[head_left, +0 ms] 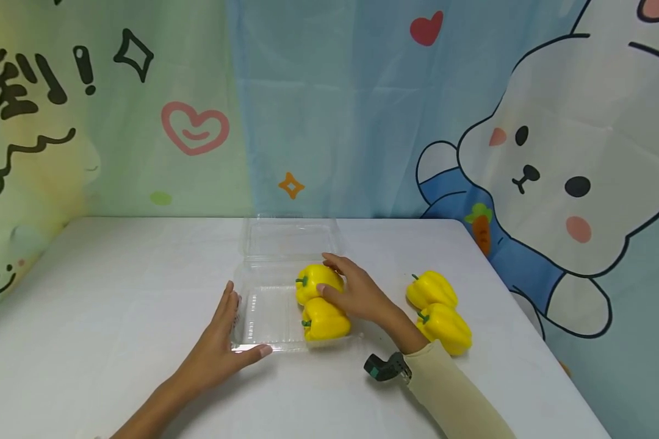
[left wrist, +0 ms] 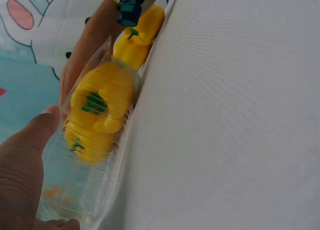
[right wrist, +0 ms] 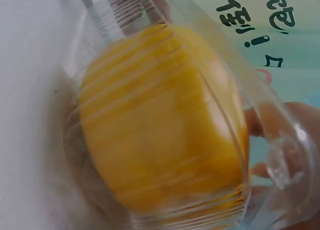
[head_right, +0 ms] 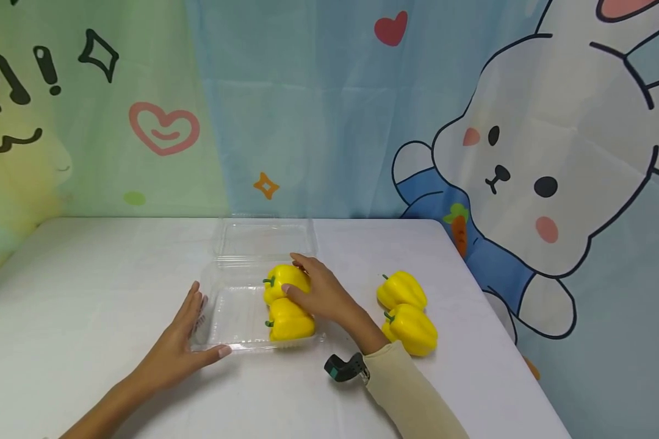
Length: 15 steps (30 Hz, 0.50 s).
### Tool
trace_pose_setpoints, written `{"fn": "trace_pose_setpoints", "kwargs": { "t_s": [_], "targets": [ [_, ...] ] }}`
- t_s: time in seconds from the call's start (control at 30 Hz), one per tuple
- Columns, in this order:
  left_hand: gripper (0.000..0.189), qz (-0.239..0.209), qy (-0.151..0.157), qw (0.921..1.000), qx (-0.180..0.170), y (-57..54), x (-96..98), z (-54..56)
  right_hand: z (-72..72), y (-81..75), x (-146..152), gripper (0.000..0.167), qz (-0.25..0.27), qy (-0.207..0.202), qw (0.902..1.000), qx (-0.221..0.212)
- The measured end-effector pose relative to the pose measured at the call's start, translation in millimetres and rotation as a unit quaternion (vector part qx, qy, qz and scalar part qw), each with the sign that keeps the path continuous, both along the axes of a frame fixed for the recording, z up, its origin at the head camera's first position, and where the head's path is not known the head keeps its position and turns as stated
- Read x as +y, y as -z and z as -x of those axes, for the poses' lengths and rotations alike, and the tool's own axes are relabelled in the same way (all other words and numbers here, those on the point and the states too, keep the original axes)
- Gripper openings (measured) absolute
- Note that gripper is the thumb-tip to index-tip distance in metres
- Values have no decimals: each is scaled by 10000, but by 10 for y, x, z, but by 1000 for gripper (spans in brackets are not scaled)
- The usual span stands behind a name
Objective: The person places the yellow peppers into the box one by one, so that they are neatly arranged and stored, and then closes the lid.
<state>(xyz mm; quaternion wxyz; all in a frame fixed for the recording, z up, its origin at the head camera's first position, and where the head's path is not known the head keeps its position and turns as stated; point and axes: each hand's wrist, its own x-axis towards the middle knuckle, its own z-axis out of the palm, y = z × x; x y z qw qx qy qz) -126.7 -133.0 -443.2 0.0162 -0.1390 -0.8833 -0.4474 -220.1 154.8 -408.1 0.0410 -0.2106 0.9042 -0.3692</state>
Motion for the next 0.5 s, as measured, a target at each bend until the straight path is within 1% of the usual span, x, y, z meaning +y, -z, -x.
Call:
{"fn": "trace_pose_setpoints", "kwargs": {
  "t_s": [0.13,0.27,0.37,0.5],
  "targets": [
    [121,38,-1,10000,-6,-8,-11,-7,-6,-8,3,60,215,8,9998,34],
    [121,68,-32,10000,1,-7,-22,-10,5,-18,20,56,582,-237,9979,127],
    [122,63,-31,10000,-2,1,-18,-5,13,-22,51,52,1016,-369,9938,254],
    [122,34,10,10000,-20,8,-2,7,-11,-67,110,48,1546,-316,9861,518]
  ]
}}
